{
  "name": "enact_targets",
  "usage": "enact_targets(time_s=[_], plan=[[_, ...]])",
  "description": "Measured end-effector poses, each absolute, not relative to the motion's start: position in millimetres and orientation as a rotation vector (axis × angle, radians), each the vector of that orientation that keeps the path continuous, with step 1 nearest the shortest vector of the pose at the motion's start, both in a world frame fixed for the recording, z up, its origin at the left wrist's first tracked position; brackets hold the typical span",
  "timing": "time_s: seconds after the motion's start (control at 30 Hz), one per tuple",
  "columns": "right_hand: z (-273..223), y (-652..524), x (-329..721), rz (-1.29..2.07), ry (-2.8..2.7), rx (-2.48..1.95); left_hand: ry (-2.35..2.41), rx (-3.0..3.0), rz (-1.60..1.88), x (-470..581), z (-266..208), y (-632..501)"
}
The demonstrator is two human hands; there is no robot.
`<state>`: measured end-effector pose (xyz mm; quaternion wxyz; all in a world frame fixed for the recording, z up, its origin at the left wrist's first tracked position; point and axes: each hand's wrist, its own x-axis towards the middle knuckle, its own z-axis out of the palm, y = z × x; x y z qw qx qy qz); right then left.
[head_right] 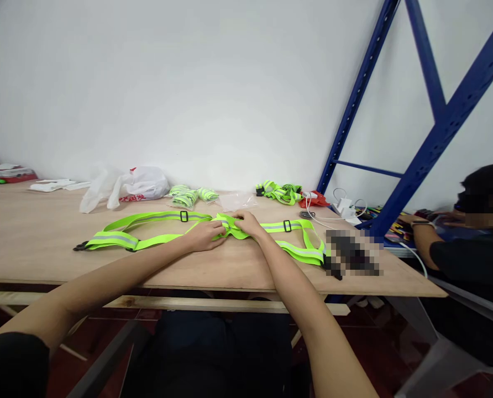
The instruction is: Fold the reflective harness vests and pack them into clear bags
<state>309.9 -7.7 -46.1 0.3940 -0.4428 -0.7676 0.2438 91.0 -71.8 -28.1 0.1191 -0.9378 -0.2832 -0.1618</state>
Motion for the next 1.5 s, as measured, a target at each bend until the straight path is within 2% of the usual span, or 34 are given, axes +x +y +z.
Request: enact_targets(time_s=[0.5,0.7,1.0,1.2,1.3,1.4,1.5], plan=[[-33,-11,312,0.358,-1.719,-1.217,-0.858,-2.865,-0.385,93,-26,-108],[-32,-9,325,0.433,-1.589,-1.252,-0.898,-2.849,-0.333,92,-28,-117],[-36,-10,316,0.656,-1.686,-1.181,-0.964,-2.939,-0.349,88,-23,-112],[-31,-36,309,0.449,-1.699,-1.213,-1.094,-3.008,-0.388,90,-3,-94],[-25,-68,311,0.265,-1.808,-1.171,-1.206,-3.051,-0.396,93,9,-83],[-25,-102,315,0.036,-2.199,-1.069,-1.293,-3.112,-0.489,94,14,-69],[-29,-129,318,0.088,-2.508,-1.07,-1.318,-3.119,-0.622,95,8,-56]])
